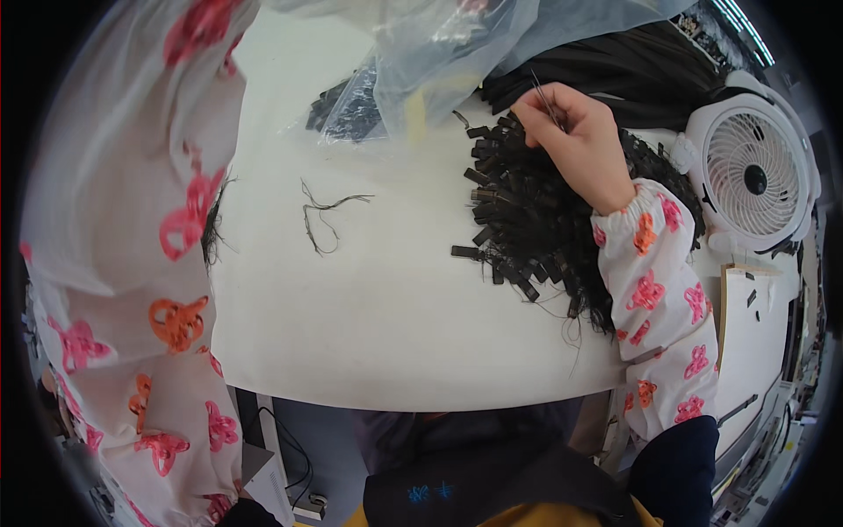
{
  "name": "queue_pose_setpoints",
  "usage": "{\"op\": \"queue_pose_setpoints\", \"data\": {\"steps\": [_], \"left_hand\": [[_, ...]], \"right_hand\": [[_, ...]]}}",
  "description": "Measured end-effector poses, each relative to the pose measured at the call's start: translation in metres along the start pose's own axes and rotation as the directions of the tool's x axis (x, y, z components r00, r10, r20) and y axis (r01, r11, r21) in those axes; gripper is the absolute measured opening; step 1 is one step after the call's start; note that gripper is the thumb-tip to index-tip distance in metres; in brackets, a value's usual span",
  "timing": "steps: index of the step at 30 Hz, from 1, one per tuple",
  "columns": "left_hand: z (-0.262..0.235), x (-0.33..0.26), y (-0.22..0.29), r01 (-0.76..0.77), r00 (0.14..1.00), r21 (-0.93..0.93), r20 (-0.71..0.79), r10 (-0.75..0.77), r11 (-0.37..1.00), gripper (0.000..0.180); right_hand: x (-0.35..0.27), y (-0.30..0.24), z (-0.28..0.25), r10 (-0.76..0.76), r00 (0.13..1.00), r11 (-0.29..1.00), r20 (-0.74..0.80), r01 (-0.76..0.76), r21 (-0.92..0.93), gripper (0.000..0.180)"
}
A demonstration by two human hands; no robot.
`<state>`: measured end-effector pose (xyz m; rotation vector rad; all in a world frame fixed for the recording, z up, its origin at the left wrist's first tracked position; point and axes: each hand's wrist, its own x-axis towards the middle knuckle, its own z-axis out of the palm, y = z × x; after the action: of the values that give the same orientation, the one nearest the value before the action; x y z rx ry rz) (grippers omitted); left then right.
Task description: Trimming excess threads and finishing small leather components using snips at a workshop station.
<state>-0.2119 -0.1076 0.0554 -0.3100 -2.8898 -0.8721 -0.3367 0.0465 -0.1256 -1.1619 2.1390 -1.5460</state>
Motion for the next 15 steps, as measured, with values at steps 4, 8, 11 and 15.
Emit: {"op": "queue_pose_setpoints", "data": {"steps": [4,8,11,15], "left_hand": [[0.040,0.000,-0.033,-0.014,0.988,0.228,0.151,-0.021,0.974,0.058],[0.119,-0.006,-0.064,-0.054,0.975,0.651,0.200,-0.103,0.757,0.056],[0.149,-0.018,-0.116,-0.022,0.998,0.819,0.049,-0.032,0.574,0.049],[0.140,-0.015,-0.171,0.049,0.996,0.907,-0.010,-0.093,0.419,0.041]], "right_hand": [[-0.053,-0.004,-0.032,-0.212,0.977,0.952,0.033,0.214,-0.218,0.011],[-0.098,0.003,-0.041,-0.231,0.973,0.958,0.002,0.228,-0.172,0.015],[-0.112,0.008,-0.035,-0.334,0.942,0.932,-0.010,0.329,-0.154,0.020],[-0.119,0.014,-0.039,-0.393,0.918,0.916,-0.059,0.384,-0.114,0.020]]}}
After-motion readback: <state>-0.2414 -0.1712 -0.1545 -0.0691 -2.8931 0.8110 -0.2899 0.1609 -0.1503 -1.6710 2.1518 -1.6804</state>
